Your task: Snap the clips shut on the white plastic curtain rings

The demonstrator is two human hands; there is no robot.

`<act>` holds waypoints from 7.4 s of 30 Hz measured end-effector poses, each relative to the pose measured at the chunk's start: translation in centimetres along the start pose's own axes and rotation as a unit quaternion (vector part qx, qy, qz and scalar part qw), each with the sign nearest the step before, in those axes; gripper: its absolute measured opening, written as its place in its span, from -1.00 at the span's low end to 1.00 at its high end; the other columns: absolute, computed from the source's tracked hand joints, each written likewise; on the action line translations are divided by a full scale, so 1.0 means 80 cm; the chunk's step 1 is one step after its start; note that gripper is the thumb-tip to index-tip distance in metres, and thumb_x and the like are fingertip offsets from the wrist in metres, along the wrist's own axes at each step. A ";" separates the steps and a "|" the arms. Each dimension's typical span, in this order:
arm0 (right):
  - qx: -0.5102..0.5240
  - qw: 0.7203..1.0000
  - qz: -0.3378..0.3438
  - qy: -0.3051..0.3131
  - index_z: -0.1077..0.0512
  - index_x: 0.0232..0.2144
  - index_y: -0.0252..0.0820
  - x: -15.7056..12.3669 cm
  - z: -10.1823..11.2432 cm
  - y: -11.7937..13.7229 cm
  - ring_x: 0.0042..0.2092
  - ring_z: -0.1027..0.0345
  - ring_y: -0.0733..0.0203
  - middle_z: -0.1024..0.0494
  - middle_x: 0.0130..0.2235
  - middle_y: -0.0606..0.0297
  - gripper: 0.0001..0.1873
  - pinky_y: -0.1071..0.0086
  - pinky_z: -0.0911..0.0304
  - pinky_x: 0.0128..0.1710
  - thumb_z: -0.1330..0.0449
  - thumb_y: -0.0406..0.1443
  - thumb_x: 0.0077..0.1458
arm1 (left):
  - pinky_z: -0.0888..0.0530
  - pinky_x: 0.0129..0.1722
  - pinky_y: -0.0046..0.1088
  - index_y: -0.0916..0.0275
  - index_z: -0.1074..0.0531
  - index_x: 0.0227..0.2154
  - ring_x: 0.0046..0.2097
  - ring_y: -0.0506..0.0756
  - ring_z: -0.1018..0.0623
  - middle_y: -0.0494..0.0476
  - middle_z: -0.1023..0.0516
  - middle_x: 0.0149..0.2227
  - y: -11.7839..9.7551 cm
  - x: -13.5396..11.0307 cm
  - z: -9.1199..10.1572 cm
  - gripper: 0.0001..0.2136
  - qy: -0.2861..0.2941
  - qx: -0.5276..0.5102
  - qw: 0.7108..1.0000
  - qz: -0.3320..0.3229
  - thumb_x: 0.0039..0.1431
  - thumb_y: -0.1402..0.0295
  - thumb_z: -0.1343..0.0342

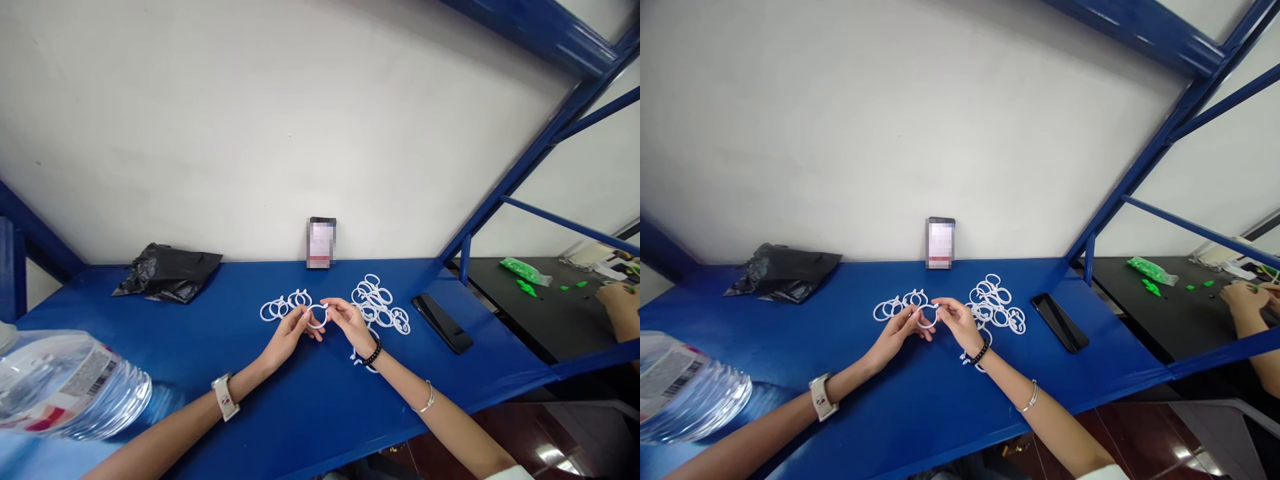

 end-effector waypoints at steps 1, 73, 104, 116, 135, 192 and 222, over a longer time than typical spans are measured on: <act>-0.004 1.000 0.002 -0.001 -0.45 -0.20 -0.16 0.000 -0.001 0.001 -0.31 -0.35 0.24 -0.46 -0.34 0.29 -0.70 0.32 -0.28 -0.22 -0.15 -0.09 0.11 | -0.42 -0.30 -0.39 0.23 -0.24 -0.38 -0.40 0.07 -0.56 0.10 -0.57 -0.40 0.001 0.000 0.000 -0.68 0.001 -0.008 1.000 0.006 0.21 0.04 0.08; -0.550 0.815 0.018 -0.182 -0.41 -0.42 -0.18 0.035 0.127 0.006 -0.22 -0.35 0.13 -0.55 -0.35 0.26 -0.88 0.28 -0.04 -0.17 -0.09 -0.39 0.13 | -0.35 -0.06 -0.09 0.28 -0.33 -0.05 0.07 0.31 -0.38 0.38 -0.37 0.03 0.001 0.007 0.050 -0.66 -0.148 0.675 0.703 -0.168 0.20 0.19 0.04; -0.252 0.962 0.054 -0.086 -0.33 -0.39 -0.17 0.028 0.082 0.013 -0.43 -0.38 0.23 -0.49 -0.49 0.33 -0.83 0.37 -0.21 -0.41 -0.08 -0.19 0.14 | -0.28 0.08 -0.08 0.13 -0.19 0.15 0.18 0.28 -0.28 0.29 -0.32 0.12 -0.020 -0.002 0.025 -0.58 -0.079 0.620 0.727 -0.284 0.23 0.27 0.02; -0.068 0.997 -0.008 0.038 -0.39 -0.34 -0.19 0.002 0.007 0.011 -0.38 -0.30 0.29 -0.43 -0.40 0.32 -0.69 0.38 -0.24 -0.34 -0.12 -0.06 0.12 | -0.31 0.02 -0.16 0.15 -0.42 -0.15 0.01 0.17 -0.41 0.19 -0.46 -0.06 -0.023 -0.012 0.001 -0.81 0.063 0.586 0.737 -0.330 0.28 0.31 0.07; -0.396 0.900 0.110 0.144 -0.41 -0.35 -0.18 -0.003 0.002 0.015 -0.22 -0.29 0.16 -0.48 -0.32 0.29 -0.83 0.29 -0.23 -0.19 -0.29 -0.31 -0.04 | -0.23 0.06 -0.14 0.21 -0.38 -0.19 -0.04 0.18 -0.42 0.17 -0.49 -0.13 -0.029 -0.015 -0.003 -0.80 0.071 0.577 0.760 -0.291 0.21 0.24 0.02; -0.106 0.986 0.006 0.128 -0.31 -0.44 -0.20 -0.015 -0.018 0.014 -0.47 -0.25 0.34 -0.35 -0.51 0.39 -0.55 0.44 -0.19 -0.38 0.11 -0.02 0.27 | -0.38 -0.29 -0.37 0.22 -0.28 -0.46 -0.31 0.09 -0.39 0.08 -0.37 -0.40 -0.024 -0.012 0.000 -0.81 -0.072 0.444 0.870 -0.203 0.16 0.22 0.01; -0.592 0.795 -0.081 -0.099 -0.47 -0.21 -0.24 0.038 0.158 -0.020 -0.08 -0.29 0.02 -0.50 -0.15 0.08 -0.78 0.31 -0.20 -0.19 -0.07 -0.42 0.12 | -0.12 0.15 0.09 0.17 -0.27 0.08 0.23 0.34 -0.20 0.33 -0.27 0.16 -0.006 -0.001 0.023 -0.58 -0.080 0.626 0.732 -0.255 0.18 0.17 0.00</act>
Point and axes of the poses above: each hand's wrist, its own x-axis towards the middle knuckle, its own z-axis out of the back of the hand, y = z × x, the point moved 4 cm from there along x, towards the middle knuckle
